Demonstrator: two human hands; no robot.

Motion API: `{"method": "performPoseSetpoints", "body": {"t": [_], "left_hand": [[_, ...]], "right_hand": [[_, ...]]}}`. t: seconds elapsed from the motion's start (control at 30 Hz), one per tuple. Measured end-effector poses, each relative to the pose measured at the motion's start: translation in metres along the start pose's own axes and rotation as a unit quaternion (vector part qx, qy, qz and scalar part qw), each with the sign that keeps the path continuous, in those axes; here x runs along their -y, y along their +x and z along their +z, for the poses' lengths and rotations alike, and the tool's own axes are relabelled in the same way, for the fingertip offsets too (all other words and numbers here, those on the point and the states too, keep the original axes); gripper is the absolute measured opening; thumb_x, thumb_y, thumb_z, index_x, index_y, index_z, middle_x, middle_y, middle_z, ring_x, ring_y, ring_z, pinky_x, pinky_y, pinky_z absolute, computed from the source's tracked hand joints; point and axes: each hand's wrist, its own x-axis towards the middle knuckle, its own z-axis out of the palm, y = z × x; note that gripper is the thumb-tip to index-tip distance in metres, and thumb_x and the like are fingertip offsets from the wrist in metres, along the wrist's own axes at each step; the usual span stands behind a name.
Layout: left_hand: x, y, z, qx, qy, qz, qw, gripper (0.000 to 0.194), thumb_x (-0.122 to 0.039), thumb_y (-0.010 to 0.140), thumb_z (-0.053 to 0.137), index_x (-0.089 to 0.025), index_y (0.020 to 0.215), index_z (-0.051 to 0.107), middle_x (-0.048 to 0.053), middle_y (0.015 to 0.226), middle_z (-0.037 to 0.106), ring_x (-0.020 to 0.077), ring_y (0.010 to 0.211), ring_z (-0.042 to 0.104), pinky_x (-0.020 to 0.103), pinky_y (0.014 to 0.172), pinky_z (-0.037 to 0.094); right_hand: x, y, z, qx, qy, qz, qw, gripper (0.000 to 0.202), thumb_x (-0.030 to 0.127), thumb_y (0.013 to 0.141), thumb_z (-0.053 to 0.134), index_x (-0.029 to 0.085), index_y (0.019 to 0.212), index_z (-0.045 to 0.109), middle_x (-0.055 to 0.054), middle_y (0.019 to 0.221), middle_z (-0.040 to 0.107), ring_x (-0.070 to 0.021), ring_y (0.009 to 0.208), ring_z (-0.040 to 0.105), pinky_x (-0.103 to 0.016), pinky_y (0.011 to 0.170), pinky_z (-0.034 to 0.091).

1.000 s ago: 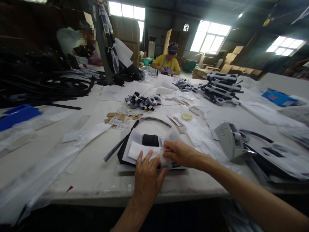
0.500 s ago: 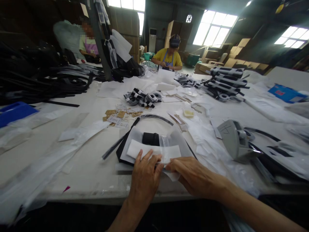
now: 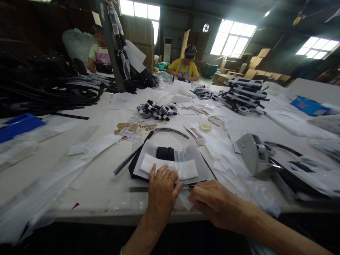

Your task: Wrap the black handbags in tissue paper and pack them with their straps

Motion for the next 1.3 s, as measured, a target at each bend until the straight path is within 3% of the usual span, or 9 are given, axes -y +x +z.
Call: {"method": "performPoseSetpoints", "body": {"t": [0.2,0.37,0.5,0.6,0.73,0.93,1.13,1.3], "left_hand": [[0.002,-0.001,-0.001,0.013,0.004,0.008,1.000,0.015,-0.015,0.082,0.066,-0.023,0.094,0.063,0.002,0.092,0.072,0.0292,0.116,0.060,0.061,0.114,0.029],[0.003,-0.001,-0.007,0.022,-0.024,0.000,0.999,0.015,-0.014,0.092,0.051,-0.024,0.091,0.062,-0.001,0.091,0.072,0.0257,0.120,0.058,0.059,0.115,0.027],[0.000,0.000,-0.005,-0.002,-0.041,-0.016,0.999,0.004,-0.025,0.089,0.061,-0.023,0.092,0.064,0.001,0.093,0.073,0.0273,0.117,0.060,0.058,0.115,0.027],[-0.002,0.002,0.000,-0.041,-0.027,-0.018,0.999,0.006,-0.026,0.084,0.068,-0.023,0.086,0.064,0.001,0.090,0.074,0.0278,0.111,0.063,0.056,0.114,0.029],[-0.003,0.005,0.008,-0.063,0.002,-0.008,0.998,0.005,-0.021,0.086,0.063,-0.023,0.082,0.063,0.000,0.089,0.074,0.0263,0.107,0.065,0.055,0.112,0.032],[-0.005,0.008,0.010,-0.064,0.038,-0.001,0.997,0.012,-0.017,0.089,0.056,-0.023,0.083,0.064,0.000,0.088,0.074,0.0249,0.104,0.066,0.054,0.110,0.034],[0.006,0.002,0.001,-0.013,0.018,0.053,0.998,0.022,-0.014,0.094,0.046,-0.023,0.103,0.064,0.001,0.106,0.075,0.0248,0.118,0.061,0.054,0.112,0.033],[0.014,0.000,-0.004,0.028,0.003,0.043,0.999,0.027,-0.013,0.097,0.041,-0.024,0.100,0.066,0.000,0.109,0.075,0.0245,0.120,0.061,0.055,0.112,0.036]], "right_hand": [[-0.021,0.046,-0.017,-0.023,0.076,0.116,0.990,0.014,0.025,0.090,0.057,0.019,0.078,0.057,0.001,0.064,0.061,-0.0112,0.057,0.054,-0.022,0.055,0.035],[-0.056,0.081,-0.010,0.004,0.152,0.264,0.952,0.012,0.026,0.084,0.061,0.018,0.075,0.060,0.004,0.056,0.060,-0.0103,0.050,0.056,-0.020,0.049,0.036],[-0.075,0.086,0.000,0.017,0.151,0.284,0.947,0.014,0.028,0.080,0.064,0.017,0.073,0.066,0.004,0.054,0.059,-0.0100,0.049,0.052,-0.021,0.049,0.035],[-0.081,0.080,0.006,-0.025,0.139,0.287,0.947,0.016,0.029,0.079,0.066,0.016,0.071,0.069,0.004,0.058,0.059,-0.0100,0.055,0.049,-0.022,0.052,0.034],[-0.087,0.072,0.013,-0.065,0.158,0.317,0.933,0.016,0.028,0.081,0.065,0.015,0.072,0.070,0.003,0.063,0.062,-0.0113,0.060,0.052,-0.023,0.057,0.036],[-0.095,0.068,0.024,-0.109,0.169,0.259,0.945,0.009,0.022,0.080,0.070,0.017,0.073,0.071,0.001,0.070,0.065,-0.0133,0.069,0.058,-0.024,0.065,0.042],[-0.093,0.063,0.024,-0.142,0.066,0.202,0.967,0.009,0.024,0.085,0.071,0.020,0.076,0.071,0.000,0.081,0.063,-0.0126,0.072,0.058,-0.025,0.071,0.044],[-0.079,0.057,0.015,-0.210,0.114,0.080,0.968,0.018,0.031,0.093,0.062,0.019,0.079,0.066,-0.005,0.083,0.068,-0.0167,0.082,0.062,-0.029,0.081,0.047]]}}
